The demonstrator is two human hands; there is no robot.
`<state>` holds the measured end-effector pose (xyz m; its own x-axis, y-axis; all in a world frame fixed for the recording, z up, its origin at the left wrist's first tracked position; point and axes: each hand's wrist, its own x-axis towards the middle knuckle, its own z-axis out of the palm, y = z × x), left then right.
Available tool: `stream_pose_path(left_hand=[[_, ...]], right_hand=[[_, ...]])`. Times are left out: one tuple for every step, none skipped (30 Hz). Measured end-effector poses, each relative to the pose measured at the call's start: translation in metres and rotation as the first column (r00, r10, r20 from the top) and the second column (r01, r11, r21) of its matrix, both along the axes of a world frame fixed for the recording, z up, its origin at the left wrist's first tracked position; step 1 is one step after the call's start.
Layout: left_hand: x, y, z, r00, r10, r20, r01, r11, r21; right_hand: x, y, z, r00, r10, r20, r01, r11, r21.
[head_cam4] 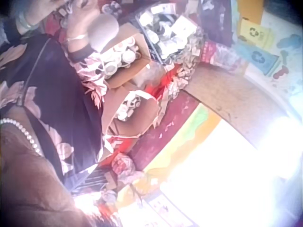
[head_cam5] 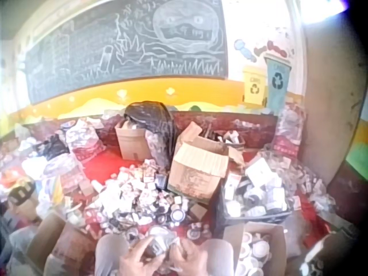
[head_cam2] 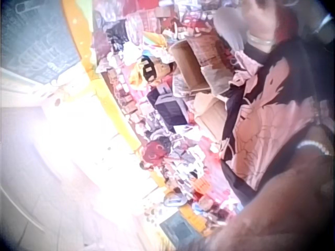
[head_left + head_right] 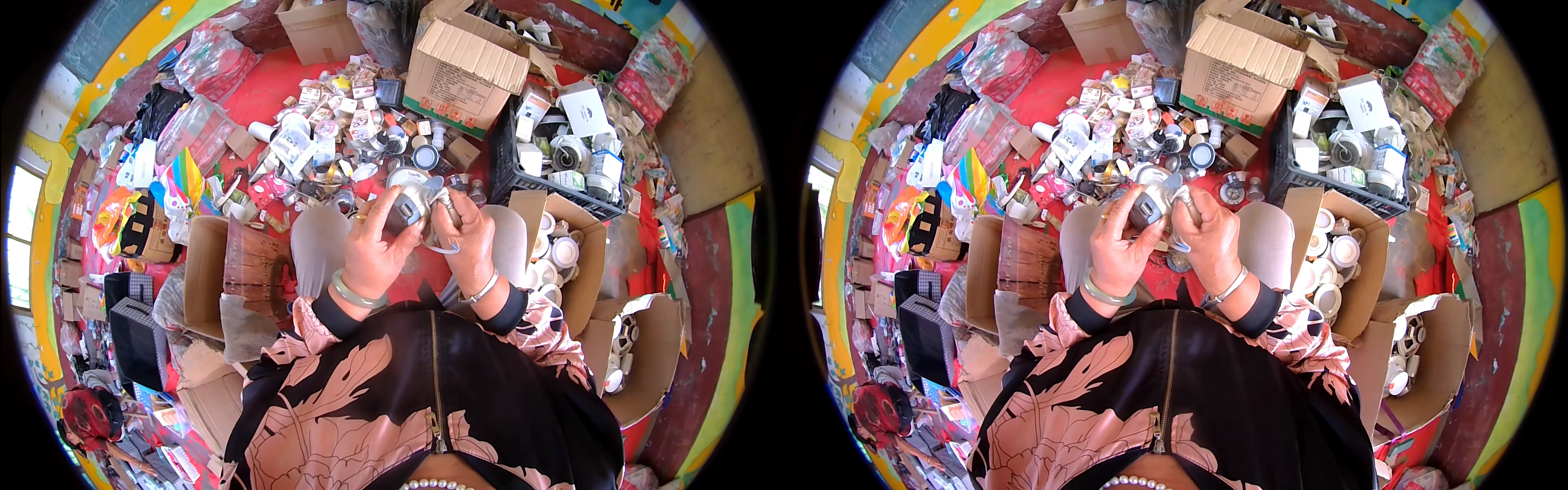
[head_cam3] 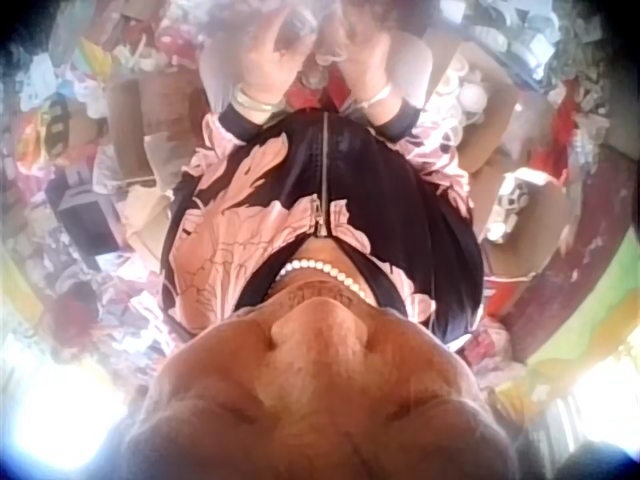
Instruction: The person sits on the floor and cleans small white electronic devices, such as power adapters, using a white cloth. They wipe the surfaces of the items and place them into a cardboard box.
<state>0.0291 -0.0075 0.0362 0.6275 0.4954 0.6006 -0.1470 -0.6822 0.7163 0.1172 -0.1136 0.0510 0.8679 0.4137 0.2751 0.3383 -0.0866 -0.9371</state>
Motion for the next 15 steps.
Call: stream_pose_path(left_hand=[[0.0, 0.0, 0.0, 1.0, -0.003, -0.002, 0.003, 1.0, 0.012], [-0.001, 0.001, 0.001, 1.0, -0.005, -0.004, 0.005, 1.0, 0.024], [-0.001, 0.001, 0.002, 1.0, -0.011, -0.007, 0.011, 0.999, 0.036], [-0.001, 0.002, 0.002, 1.0, -0.016, 0.002, 0.016, 1.0, 0.027], [-0.001, 0.002, 0.003, 1.0, -0.02, 0.011, 0.02, 1.0, 0.019], [-0.001, 0.003, 0.004, 1.0, -0.022, 0.021, 0.022, 1.0, 0.011], [-0.001, 0.001, 0.007, 0.999, -0.016, 0.027, 0.018, 0.999, -0.047], [0.0, -0.001, 0.012, 0.999, -0.01, 0.033, 0.013, 0.994, -0.105], [-0.001, -0.003, 0.015, 0.999, -0.005, 0.038, 0.011, 0.987, -0.163], [-0.001, -0.001, 0.012, 0.998, -0.033, 0.046, 0.043, 0.971, -0.234], [-0.001, 0.002, 0.007, 0.997, -0.061, 0.055, 0.075, 0.95, -0.303], [-0.001, 0.003, 0.003, 0.994, -0.088, 0.066, 0.107, 0.923, -0.371], [-0.001, 0.002, 0.002, 0.993, -0.096, 0.071, 0.118, 0.886, -0.449], [-0.002, 0.001, 0.0, 0.992, -0.104, 0.077, 0.129, 0.842, -0.524], [-0.001, 0.001, -0.001, 0.99, -0.112, 0.086, 0.141, 0.792, -0.594]], right_hand=[[0.001, 0.0, -0.004, 0.995, -0.014, 0.103, 0.016, 1.0, -0.02], [0.003, -0.001, -0.012, 0.978, -0.026, 0.205, 0.034, 0.999, -0.037], [0.004, -0.001, -0.014, 0.952, -0.038, 0.305, 0.057, 0.997, -0.053], [0.002, -0.001, -0.015, 0.977, -0.019, 0.21, 0.027, 0.999, -0.035], [-0.002, -0.001, -0.012, 0.993, 0.002, 0.114, -0.001, 1.0, -0.015], [-0.006, -0.002, -0.011, 0.999, 0.029, 0.018, -0.029, 1.0, 0.009], [-0.01, -0.002, -0.013, 0.998, 0.032, 0.053, -0.033, 0.999, 0.019], [-0.013, -0.002, -0.017, 0.996, 0.034, 0.088, -0.037, 0.999, 0.028], [-0.015, -0.002, -0.02, 0.992, 0.035, 0.123, -0.04, 0.999, 0.037], [-0.016, -0.001, -0.021, 0.995, 0.038, 0.095, -0.041, 0.999, 0.028], [-0.017, 0.0, -0.022, 0.997, 0.041, 0.066, -0.042, 0.999, 0.019], [-0.017, 0.0, -0.023, 0.998, 0.042, 0.036, -0.042, 0.999, 0.011], [-0.017, 0.001, -0.026, 0.998, 0.048, 0.035, -0.048, 0.999, 0.014], [-0.016, 0.002, -0.031, 0.998, 0.054, 0.033, -0.054, 0.998, 0.017], [-0.014, 0.003, -0.034, 0.998, 0.058, 0.034, -0.059, 0.998, 0.021]])
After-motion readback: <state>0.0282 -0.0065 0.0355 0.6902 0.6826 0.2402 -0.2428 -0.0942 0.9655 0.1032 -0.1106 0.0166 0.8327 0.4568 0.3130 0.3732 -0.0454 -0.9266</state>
